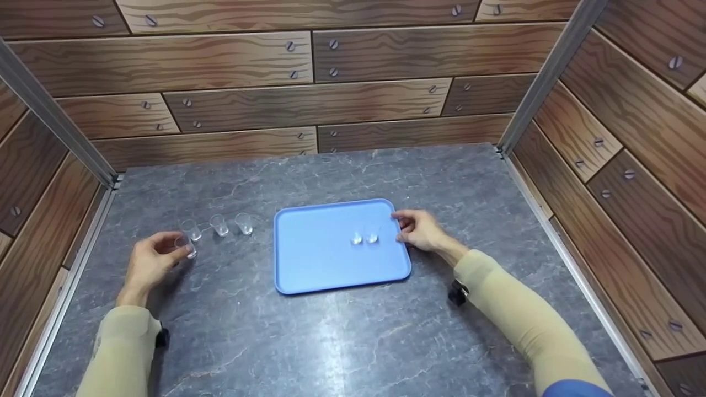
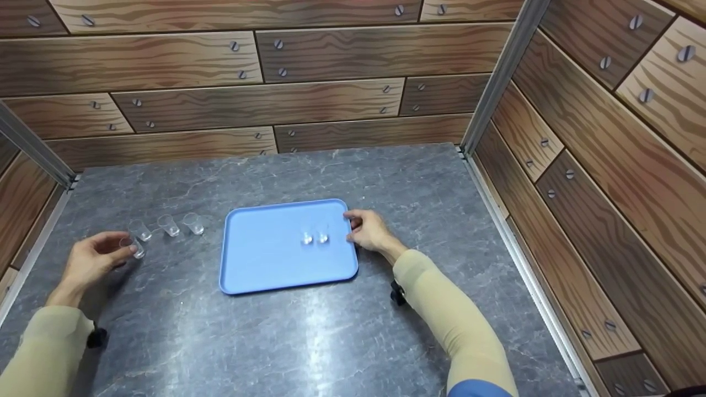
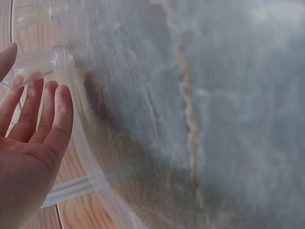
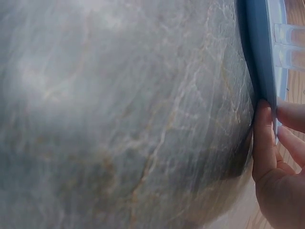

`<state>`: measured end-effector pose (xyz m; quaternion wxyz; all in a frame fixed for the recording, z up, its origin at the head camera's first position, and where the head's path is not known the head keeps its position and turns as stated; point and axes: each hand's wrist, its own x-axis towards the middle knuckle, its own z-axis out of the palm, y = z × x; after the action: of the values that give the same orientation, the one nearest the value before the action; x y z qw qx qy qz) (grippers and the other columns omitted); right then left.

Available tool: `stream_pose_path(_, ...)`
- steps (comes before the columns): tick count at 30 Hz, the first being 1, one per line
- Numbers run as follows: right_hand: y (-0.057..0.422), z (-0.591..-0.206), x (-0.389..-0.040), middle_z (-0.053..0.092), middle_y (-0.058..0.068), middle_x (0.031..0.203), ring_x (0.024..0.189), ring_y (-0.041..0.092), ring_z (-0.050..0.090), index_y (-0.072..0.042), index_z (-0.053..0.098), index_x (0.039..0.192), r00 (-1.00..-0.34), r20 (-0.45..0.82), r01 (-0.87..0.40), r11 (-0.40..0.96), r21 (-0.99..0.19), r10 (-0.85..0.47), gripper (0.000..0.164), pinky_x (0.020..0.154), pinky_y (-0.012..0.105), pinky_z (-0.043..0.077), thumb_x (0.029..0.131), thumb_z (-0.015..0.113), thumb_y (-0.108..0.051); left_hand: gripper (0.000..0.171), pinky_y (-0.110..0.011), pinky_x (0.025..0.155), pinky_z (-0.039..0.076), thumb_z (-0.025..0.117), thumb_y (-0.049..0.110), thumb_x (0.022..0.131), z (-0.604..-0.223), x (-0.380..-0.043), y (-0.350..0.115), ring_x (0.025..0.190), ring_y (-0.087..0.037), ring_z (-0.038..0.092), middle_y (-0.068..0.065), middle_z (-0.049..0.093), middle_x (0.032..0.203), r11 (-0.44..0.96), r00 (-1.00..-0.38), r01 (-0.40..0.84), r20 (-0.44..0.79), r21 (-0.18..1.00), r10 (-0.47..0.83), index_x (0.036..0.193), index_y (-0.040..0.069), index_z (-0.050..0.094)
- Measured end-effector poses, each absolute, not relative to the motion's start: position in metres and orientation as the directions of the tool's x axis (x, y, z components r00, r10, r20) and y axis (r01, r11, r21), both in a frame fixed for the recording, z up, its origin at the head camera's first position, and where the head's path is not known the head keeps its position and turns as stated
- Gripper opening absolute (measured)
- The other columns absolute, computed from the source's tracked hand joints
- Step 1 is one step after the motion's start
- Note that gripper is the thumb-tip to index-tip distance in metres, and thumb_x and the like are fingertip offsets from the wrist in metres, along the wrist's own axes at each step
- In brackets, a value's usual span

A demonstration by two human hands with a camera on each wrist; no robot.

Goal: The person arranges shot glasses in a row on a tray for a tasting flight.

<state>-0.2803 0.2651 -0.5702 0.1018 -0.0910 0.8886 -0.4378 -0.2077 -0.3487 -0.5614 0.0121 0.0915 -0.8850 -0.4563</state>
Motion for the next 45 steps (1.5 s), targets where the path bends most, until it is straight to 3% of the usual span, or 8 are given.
stream_pose_path(13,0.264,-0.571,-0.281,0.074,0.022,0.112,0.089,0.016,0.069,0.004,0.07,0.145,-0.965,-0.107,-0.064,0.609,-0.791,-0.24,0.058,0.072,0.015,0.055,0.089,0.083,0.007,0.048,-0.014,0.072,0.061,0.088,0.019,0.099,-0.552,-0.204,-0.333,0.088,0.011,0.067,-0.026,0.078,0.131,0.543,-0.988,-0.092,-0.01,0.835,-0.152,0.139,-0.002,0.074)
stream_pose_path(21,0.263,-0.572,-0.281,0.073,0.022,0.112,0.088,0.014,0.067,0.006,0.068,0.147,-0.962,-0.12,-0.049,0.591,-0.805,-0.244,0.06,0.071,0.015,0.055,0.088,0.082,0.008,0.049,-0.006,0.083,0.055,0.09,0.021,0.097,-0.544,-0.206,-0.313,0.092,0.01,0.066,-0.024,0.079,0.131,0.555,-0.992,-0.06,0.012,0.83,-0.124,0.138,0.0,0.075)
stream_pose_path(32,0.264,-0.572,-0.281,0.072,0.02,0.112,0.09,0.016,0.067,0.005,0.069,0.147,-0.964,-0.123,-0.045,0.599,-0.799,-0.236,0.059,0.074,0.015,0.055,0.089,0.082,0.007,0.049,-0.009,0.083,0.058,0.092,0.019,0.095,-0.542,-0.216,-0.283,0.094,0.006,0.069,-0.024,0.081,0.127,0.534,-0.998,0.0,0.033,0.845,-0.052,0.136,-0.001,0.076)
stream_pose_path(45,0.264,-0.572,-0.282,0.07,0.015,0.11,0.09,0.013,0.065,0.004,0.069,0.147,-0.963,-0.138,-0.031,0.604,-0.796,-0.231,0.06,0.074,0.016,0.055,0.089,0.082,0.008,0.048,-0.014,0.085,0.059,0.091,0.019,0.094,-0.539,-0.231,-0.245,0.108,-0.019,0.076,-0.02,0.082,0.13,0.535,-0.997,0.049,0.008,0.844,0.078,0.138,0.004,0.078)
